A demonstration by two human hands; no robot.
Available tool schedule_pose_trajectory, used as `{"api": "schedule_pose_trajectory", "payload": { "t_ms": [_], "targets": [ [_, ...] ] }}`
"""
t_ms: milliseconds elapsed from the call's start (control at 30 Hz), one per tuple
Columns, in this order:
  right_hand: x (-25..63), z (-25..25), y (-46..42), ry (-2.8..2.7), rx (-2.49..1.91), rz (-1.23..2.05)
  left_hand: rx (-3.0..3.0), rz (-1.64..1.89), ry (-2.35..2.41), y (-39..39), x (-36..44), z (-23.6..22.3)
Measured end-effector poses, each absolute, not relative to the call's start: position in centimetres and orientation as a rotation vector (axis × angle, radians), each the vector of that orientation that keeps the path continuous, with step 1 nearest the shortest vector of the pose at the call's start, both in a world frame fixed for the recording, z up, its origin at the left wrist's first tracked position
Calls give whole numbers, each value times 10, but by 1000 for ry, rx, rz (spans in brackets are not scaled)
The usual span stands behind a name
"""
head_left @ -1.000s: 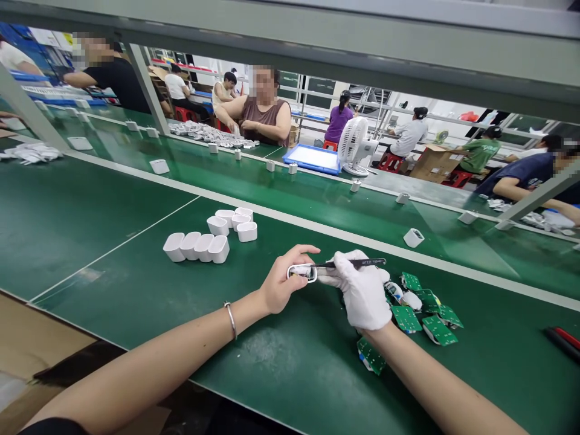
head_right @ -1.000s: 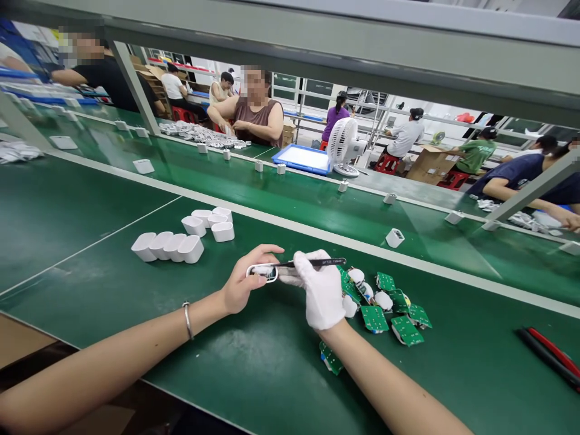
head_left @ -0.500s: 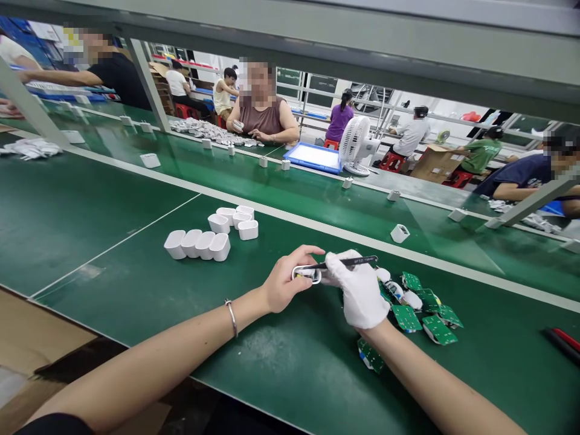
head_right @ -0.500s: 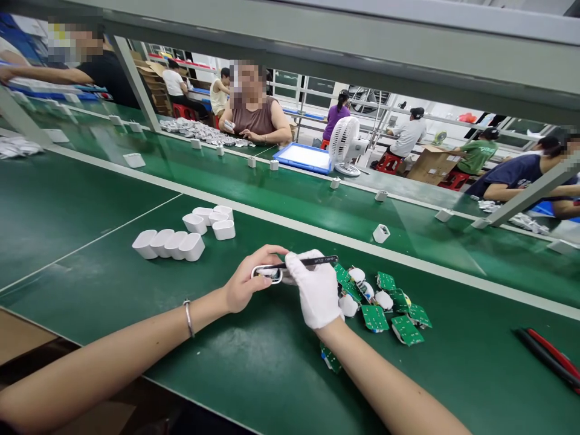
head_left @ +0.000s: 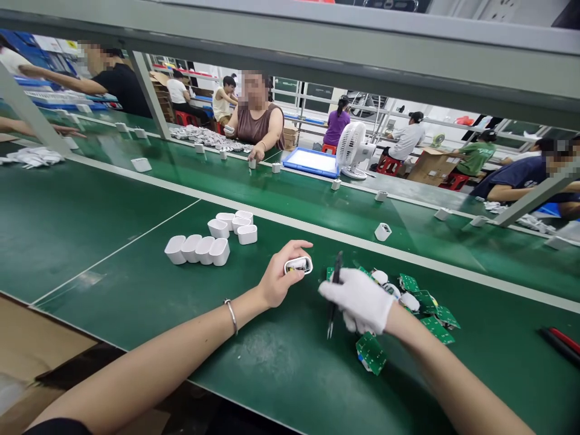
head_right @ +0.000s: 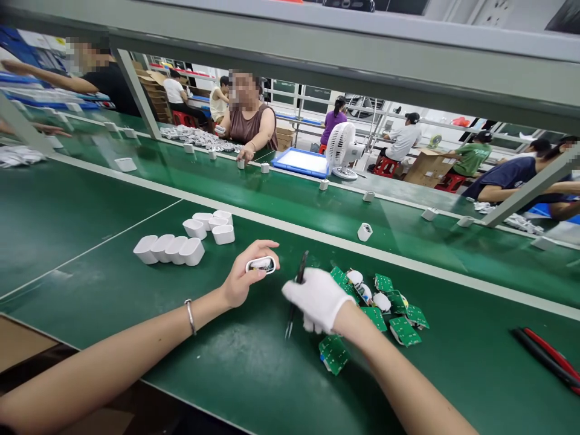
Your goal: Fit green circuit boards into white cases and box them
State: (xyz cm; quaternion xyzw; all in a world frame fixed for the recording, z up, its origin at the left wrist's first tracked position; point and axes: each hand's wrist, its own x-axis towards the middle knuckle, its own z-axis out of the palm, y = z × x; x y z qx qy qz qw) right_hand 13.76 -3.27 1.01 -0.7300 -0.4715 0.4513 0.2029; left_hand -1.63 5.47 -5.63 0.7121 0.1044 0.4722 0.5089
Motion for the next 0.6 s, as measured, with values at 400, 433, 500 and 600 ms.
{"api": "schedule_pose_trajectory", "payload": {
  "t_ms": [400,433,500,600],
  "targets": [
    [134,-17,-13,-2107,-1149,414,1471,884,419,51,-9,-53],
    [139,-18,-9,-2050,-1154,449,1571,869,470,52,-11,-50],
    [160,-18,3,-1854,-1348,385,1896,904,698,57,-16,-43],
    [221,-8,27,-1484,-1993,113,2377,1039,1384,70,-29,-32]
  ]
}}
